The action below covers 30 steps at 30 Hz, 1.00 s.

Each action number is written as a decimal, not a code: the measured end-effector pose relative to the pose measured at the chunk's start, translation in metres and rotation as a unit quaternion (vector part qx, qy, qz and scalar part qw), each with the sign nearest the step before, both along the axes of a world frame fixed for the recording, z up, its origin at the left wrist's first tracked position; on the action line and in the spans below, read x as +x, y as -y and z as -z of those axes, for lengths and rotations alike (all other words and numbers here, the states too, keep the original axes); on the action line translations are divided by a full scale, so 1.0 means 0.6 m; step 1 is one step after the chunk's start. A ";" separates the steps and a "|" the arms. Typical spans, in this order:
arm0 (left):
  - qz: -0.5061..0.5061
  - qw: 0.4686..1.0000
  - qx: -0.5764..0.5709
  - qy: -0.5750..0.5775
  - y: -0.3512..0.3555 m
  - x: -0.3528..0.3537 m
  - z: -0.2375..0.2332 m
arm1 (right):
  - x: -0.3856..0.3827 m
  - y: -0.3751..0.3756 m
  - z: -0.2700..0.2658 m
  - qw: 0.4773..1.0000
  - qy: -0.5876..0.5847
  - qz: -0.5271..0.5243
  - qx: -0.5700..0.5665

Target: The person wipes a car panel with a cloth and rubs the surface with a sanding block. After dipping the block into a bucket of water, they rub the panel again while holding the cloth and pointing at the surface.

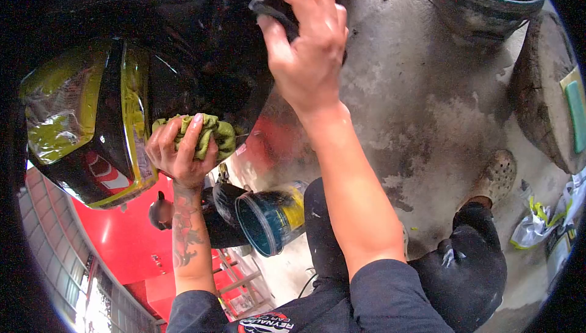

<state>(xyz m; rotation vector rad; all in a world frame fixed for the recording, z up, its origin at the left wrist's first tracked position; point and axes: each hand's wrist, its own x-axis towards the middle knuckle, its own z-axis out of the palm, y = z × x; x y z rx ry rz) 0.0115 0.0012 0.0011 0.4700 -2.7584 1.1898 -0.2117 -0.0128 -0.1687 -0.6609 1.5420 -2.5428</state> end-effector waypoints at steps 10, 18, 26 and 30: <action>-0.015 1.000 0.005 0.006 -0.005 0.003 0.000 | 0.018 -0.054 -0.016 0.980 -0.153 -0.097 0.083; -0.021 1.000 0.012 0.011 -0.008 0.002 -0.001 | 0.019 -0.070 -0.067 0.957 -0.220 -0.115 0.153; -0.023 1.000 0.013 0.009 -0.009 0.000 0.000 | 0.018 -0.085 -0.061 0.942 -0.255 -0.148 0.161; -0.029 0.999 0.011 0.013 -0.010 0.001 -0.002 | 0.023 -0.083 -0.037 0.951 -0.231 -0.139 0.149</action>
